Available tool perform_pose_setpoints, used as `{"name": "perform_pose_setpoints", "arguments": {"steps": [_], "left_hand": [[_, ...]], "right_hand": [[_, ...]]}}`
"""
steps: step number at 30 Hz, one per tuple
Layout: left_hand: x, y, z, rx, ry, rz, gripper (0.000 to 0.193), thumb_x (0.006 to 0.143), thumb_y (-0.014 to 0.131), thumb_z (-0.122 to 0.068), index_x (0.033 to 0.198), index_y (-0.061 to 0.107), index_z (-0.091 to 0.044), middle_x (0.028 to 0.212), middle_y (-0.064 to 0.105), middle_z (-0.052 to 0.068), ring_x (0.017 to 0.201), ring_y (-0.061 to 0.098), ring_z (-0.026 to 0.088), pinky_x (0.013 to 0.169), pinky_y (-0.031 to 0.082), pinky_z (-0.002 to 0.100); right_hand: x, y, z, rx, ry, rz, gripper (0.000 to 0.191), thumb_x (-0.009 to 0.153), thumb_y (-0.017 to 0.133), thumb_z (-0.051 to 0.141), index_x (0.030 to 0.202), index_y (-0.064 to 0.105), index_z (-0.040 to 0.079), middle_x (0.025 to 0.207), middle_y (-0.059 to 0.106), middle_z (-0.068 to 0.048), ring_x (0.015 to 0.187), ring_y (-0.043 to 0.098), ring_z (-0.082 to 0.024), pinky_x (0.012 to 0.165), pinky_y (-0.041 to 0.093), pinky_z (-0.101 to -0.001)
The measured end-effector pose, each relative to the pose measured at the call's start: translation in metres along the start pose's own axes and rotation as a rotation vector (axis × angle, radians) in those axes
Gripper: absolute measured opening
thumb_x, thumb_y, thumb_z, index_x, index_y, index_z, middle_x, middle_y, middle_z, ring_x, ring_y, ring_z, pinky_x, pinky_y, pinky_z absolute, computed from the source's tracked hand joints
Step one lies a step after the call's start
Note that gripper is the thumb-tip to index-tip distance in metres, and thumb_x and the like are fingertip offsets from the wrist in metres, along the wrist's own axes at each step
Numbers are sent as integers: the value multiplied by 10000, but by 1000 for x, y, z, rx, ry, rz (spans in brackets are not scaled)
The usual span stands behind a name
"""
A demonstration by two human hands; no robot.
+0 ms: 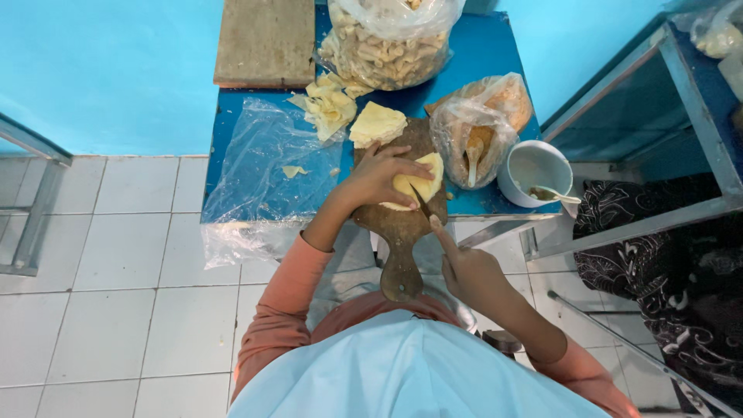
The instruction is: The person slices a round layered cake on a wooden board with a knife, cutting it into wedges and then into smaller pieces, and stacks the cut slices on the board. A cup and bags of snacks sit on the blue table beside the work area.
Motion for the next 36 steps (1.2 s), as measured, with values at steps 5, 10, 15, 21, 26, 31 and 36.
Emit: {"name": "perform_pose_setpoints", "arguments": {"steps": [5,10,15,21,26,31,36], "left_hand": [[-1,3,3,18,-43,16,678,648,886,-517,1286,702,-386,1426,623,-150,1463,426,291,1182,88,710],[1,3,4,11,-44,6,683,640,883,-495,1290,705,-386,1425,635,-152,1464,432,293,1192,104,706],[2,3,6,-10,-50,24,672,643,891,-511,1277,709,-381,1416,635,-140,1464,425,293,1180,86,717],[4,6,9,-41,-80,18,688,619,904,-487,1269,712,-372,1415,642,-144,1465,408,301,1184,65,723],[4,7,8,3,-82,12,655,641,893,-457,1267,719,-378,1400,651,-143,1462,428,283,1186,74,717],[4,7,9,11,-76,31,657,651,892,-461,1278,711,-381,1412,642,-147,1465,422,285,1186,80,717],[0,4,4,-43,-50,16,668,658,884,-458,1290,709,-330,1441,624,-115,1472,413,305,1167,64,722]], "right_hand": [[21,-3,3,41,-90,-58,834,857,604,81,1604,232,96,606,628,-211,547,630,-438,523,485,-559],[39,-4,2,30,-26,-17,818,885,614,109,1611,237,125,575,621,-222,545,630,-441,540,492,-548],[11,-7,6,20,-12,-20,819,876,601,90,1605,227,105,596,640,-198,534,644,-415,509,489,-543],[18,-11,4,26,-71,-47,813,845,612,74,1587,281,87,584,633,-195,515,631,-421,492,492,-536],[57,-8,8,9,-133,-141,762,859,625,77,1570,353,88,533,585,-200,483,609,-426,505,500,-533],[48,-4,7,6,-68,-71,814,855,626,86,1593,284,89,567,614,-202,525,631,-424,523,501,-531],[3,-12,3,-1,2,29,825,885,597,84,1609,205,140,650,656,-186,588,660,-403,561,495,-531]]}}
Point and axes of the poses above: each hand's wrist, its own x-axis towards the middle knuckle, its own y-axis out of the palm, z = x × y, the point moved 3 cm from there along x, towards the middle knuckle
